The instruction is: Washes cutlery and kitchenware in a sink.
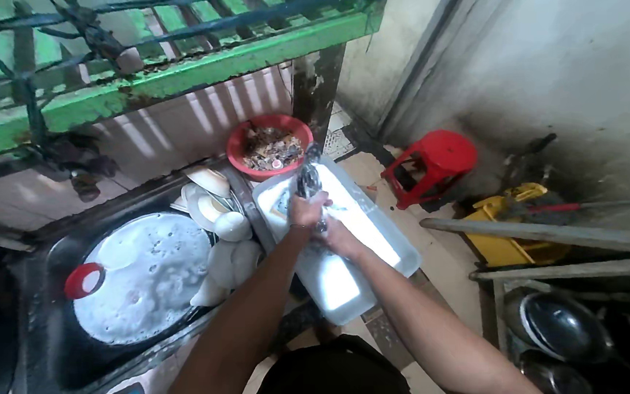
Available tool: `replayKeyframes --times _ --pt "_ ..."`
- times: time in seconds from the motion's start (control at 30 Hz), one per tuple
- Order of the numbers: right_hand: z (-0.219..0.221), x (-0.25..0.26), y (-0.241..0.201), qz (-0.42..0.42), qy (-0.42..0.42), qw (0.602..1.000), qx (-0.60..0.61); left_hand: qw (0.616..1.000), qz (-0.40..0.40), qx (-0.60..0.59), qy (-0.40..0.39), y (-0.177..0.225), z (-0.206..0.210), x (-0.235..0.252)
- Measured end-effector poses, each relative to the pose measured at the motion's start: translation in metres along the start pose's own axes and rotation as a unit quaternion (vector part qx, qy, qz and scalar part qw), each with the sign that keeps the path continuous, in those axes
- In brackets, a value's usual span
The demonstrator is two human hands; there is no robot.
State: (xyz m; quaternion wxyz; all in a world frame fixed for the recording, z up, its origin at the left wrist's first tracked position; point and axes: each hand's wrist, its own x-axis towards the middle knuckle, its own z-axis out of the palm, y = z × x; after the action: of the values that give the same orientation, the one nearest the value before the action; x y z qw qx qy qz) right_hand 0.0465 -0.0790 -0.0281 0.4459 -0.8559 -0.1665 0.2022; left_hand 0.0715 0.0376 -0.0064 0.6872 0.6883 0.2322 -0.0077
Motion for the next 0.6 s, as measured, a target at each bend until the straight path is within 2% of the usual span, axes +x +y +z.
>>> replayKeyframes --times 0.1,0.17,0.27,0.37,0.5,0.6 --pt "0.000 -0.009 0.004 0.063 -0.068 0.992 -0.088 0.991 0.036 -0.127 0.028 0.009 -0.004 0.010" --pt "-0.005 -0.019 0.000 0.093 -0.092 0.985 -0.114 0.986 0.051 -0.152 0.041 0.028 -0.014 0.016" --pt "-0.013 -0.029 0.008 0.087 -0.099 0.984 -0.122 0.977 0.100 -0.185 0.046 0.059 -0.034 0.019" --pt "-0.026 -0.039 0.000 0.075 -0.038 0.995 -0.051 0.974 0.124 -0.192 0.006 0.076 -0.055 0.017" --pt "-0.042 -0.033 -0.027 0.078 0.150 0.981 0.098 0.981 0.013 -0.187 -0.052 0.059 -0.057 -0.004" --pt "-0.055 -0.012 -0.059 0.048 0.191 0.971 0.136 0.981 -0.049 -0.159 -0.098 0.035 -0.037 -0.023"
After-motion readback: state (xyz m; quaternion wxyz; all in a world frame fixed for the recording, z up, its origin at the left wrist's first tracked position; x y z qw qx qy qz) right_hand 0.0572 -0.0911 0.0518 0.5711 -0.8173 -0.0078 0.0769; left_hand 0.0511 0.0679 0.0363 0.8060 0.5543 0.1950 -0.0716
